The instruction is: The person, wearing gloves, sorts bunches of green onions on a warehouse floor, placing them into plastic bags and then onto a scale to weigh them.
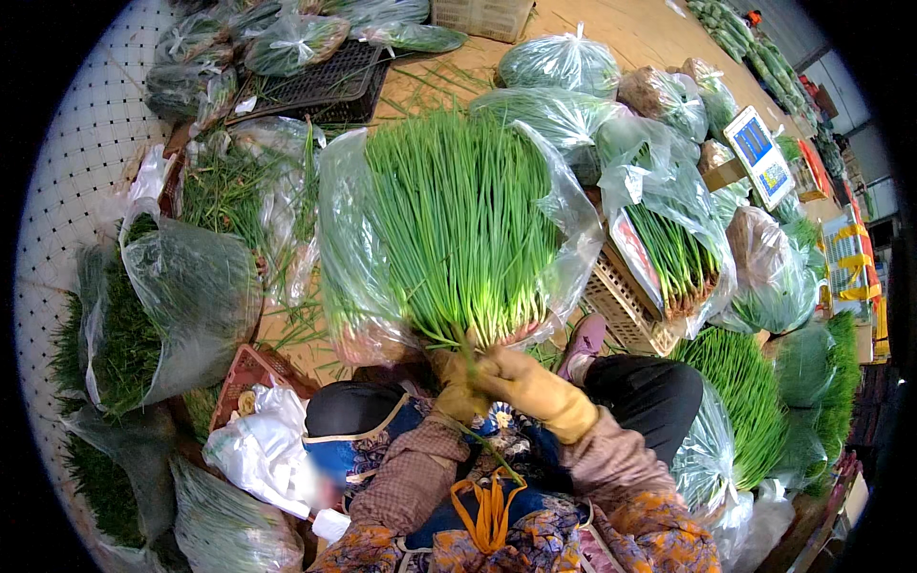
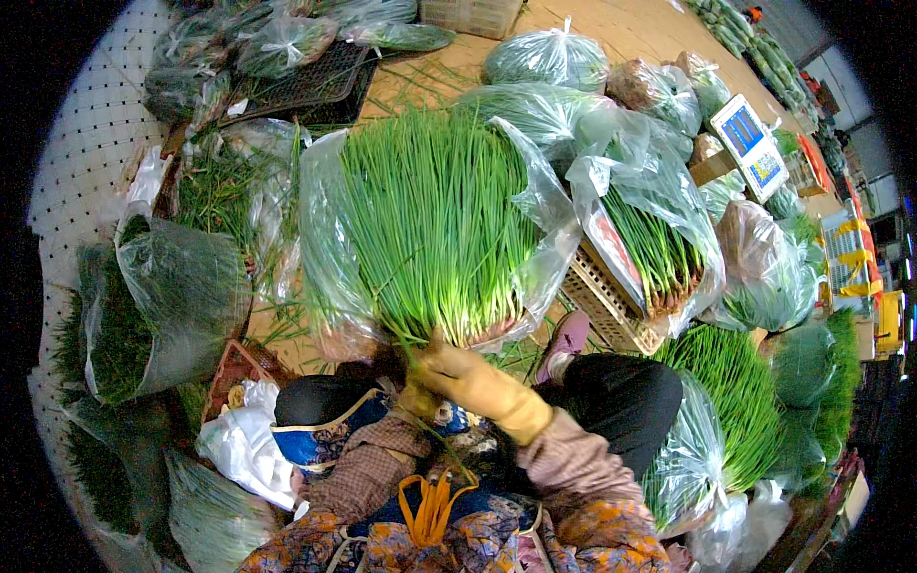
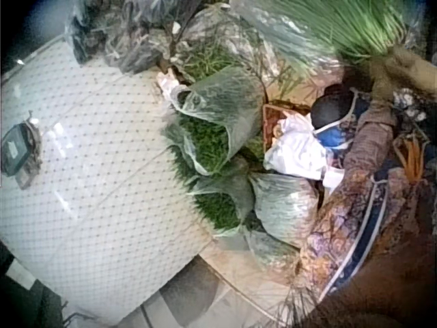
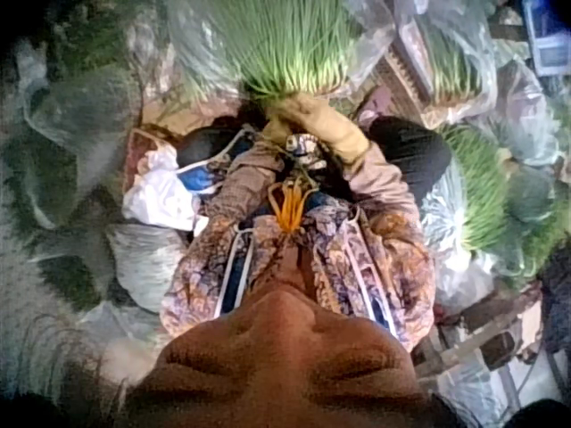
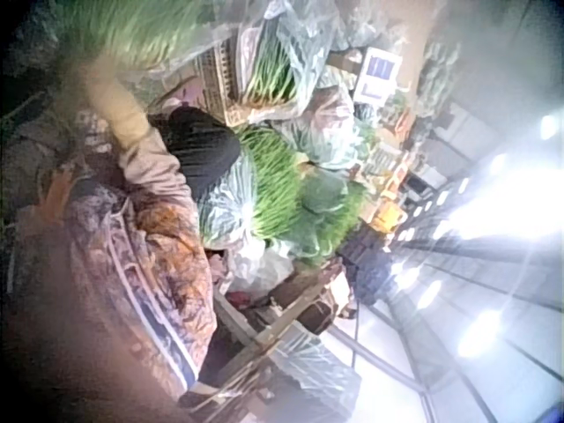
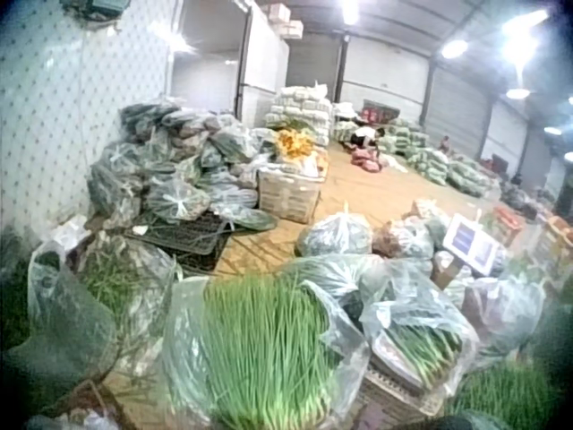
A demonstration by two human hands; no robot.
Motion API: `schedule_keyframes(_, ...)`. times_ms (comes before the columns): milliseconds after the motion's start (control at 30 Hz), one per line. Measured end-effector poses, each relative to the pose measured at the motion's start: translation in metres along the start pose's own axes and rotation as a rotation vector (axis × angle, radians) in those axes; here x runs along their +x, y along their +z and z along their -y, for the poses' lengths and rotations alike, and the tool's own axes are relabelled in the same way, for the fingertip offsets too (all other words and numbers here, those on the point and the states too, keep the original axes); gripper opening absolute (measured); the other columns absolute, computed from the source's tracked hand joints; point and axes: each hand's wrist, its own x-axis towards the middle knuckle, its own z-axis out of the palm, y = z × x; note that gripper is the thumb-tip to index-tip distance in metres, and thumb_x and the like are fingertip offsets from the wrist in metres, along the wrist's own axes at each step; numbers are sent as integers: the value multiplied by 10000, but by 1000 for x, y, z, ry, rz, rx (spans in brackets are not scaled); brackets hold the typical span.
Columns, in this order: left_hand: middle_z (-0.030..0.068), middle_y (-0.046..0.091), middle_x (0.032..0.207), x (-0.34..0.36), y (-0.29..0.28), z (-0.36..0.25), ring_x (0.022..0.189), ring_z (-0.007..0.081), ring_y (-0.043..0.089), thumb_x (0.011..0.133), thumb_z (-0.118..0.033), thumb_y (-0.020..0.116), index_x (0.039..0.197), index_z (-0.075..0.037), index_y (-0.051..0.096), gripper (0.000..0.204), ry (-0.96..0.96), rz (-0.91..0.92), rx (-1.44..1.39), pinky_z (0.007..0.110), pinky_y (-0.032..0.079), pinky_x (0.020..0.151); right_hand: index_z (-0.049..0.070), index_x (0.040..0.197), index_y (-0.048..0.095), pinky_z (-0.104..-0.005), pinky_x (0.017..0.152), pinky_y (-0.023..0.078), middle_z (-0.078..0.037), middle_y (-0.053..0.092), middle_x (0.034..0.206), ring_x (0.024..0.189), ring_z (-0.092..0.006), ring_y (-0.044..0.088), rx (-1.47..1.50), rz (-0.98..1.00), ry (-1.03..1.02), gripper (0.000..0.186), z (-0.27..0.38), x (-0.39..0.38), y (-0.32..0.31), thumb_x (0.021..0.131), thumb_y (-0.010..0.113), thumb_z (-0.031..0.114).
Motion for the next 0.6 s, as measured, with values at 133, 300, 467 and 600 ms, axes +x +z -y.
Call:
schedule_keyframes(133,161,453,1219,10,3,4,1078,283,451,661,-416,697,1224,2,400,762,73,-135,97,362,342,924,17,859,586,-282,619,451,-100,608,756,710,-186,587,-300,253,170,254,-70,-57,-47,807,584,266)
schedule_keyframes(300,158,450,1219,14,-1,7,1091,280,442,642,-372,726,1219,2,399,761,-23,-139,74,358,334,935,53,946,594,-342,651,470,-158,600,843,771,-299,597,-549,-311,66,230,-93,1,-32,764,594,193)
schedule_keyframes(467,173,437,1224,-2,-4,-12,1097,288,436,636,-362,733,1236,7,356,799,63,-142,35,358,334,938,70,816,591,-339,527,475,-122,604,653,572,-252,586,-585,-284,-30,190,-95,107,19,786,591,258)
schedule_keyframes(600,184,427,1227,-9,-15,-14,1102,294,432,630,-355,739,1249,10,322,831,62,-157,26,358,333,940,53,777,588,-405,585,472,-161,601,676,638,-316,588,-853,-372,-129,303,-85,145,41,738,596,354)
